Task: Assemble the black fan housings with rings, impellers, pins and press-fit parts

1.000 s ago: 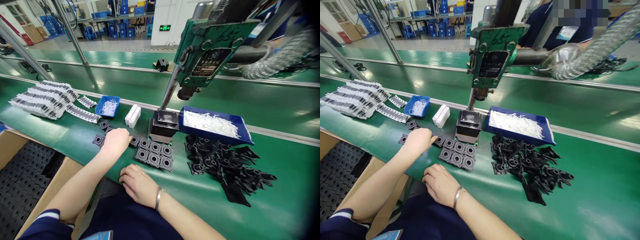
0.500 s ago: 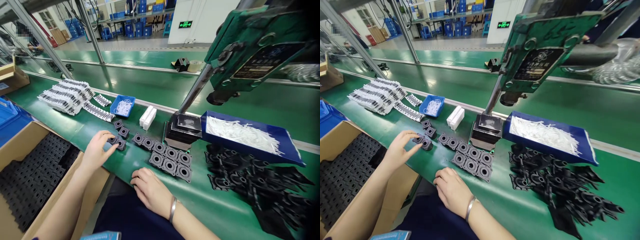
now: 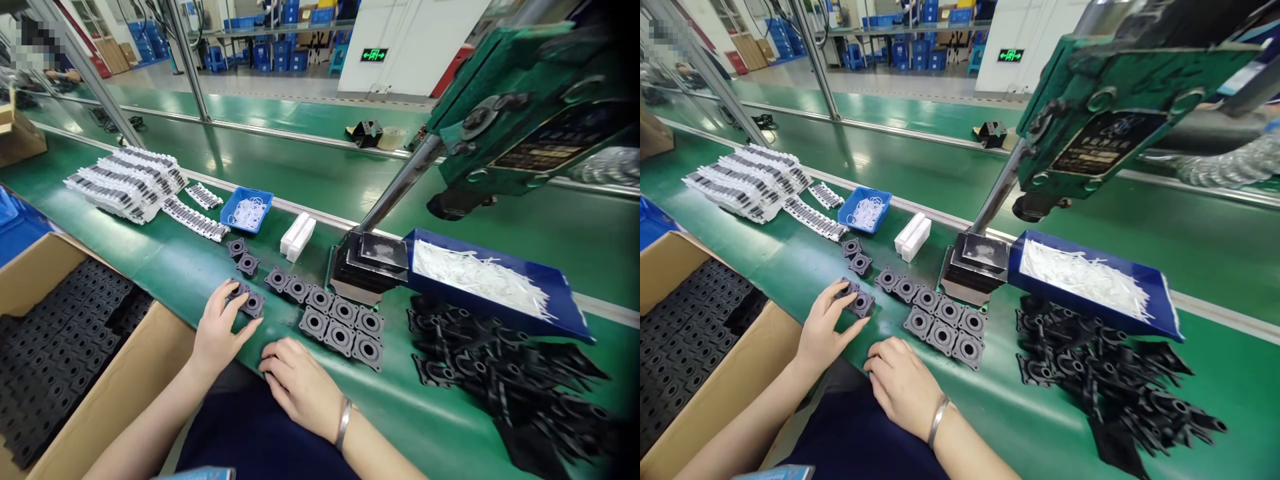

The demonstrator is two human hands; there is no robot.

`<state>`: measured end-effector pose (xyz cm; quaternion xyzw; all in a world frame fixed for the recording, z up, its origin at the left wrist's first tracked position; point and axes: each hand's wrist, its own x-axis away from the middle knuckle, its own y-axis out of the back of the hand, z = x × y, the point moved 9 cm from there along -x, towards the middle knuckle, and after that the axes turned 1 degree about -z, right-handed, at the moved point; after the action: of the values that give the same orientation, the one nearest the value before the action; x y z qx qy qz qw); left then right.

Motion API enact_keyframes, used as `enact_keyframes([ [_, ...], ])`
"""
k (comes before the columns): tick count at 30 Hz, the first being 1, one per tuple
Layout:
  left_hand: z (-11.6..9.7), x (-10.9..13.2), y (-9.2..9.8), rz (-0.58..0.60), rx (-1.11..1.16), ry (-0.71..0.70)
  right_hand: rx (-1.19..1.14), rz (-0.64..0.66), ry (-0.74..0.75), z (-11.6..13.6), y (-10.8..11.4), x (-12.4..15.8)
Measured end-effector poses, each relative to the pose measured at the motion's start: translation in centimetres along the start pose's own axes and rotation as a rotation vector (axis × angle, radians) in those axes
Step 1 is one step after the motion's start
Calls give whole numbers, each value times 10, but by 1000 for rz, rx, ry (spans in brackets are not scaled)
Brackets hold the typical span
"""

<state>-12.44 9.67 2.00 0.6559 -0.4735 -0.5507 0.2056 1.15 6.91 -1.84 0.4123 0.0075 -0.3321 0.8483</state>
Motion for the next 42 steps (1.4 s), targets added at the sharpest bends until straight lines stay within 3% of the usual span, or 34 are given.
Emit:
enact_keyframes([
  [10,-37,-6,-17,106,14,-90,31,6,-14,-3,0,0],
  [22,-51,-8,-28,124,-6,-97,65,-1,-21,-4,-1,1],
  [25,-38,-19,-15,79,-2,-86,38,-1,-10,-2,1,1],
  [29,6,-50,6,-49,-26,25,23,16,-8,-1,2,1],
  [32,26,-68,-2,-19,-60,36,8,14,-10,-1,2,1],
  [37,31,-76,-24,25,-95,6,2,12,-13,-2,1,1],
  [42,49,-76,-23,12,-91,88,11,11,-12,-2,2,1],
])
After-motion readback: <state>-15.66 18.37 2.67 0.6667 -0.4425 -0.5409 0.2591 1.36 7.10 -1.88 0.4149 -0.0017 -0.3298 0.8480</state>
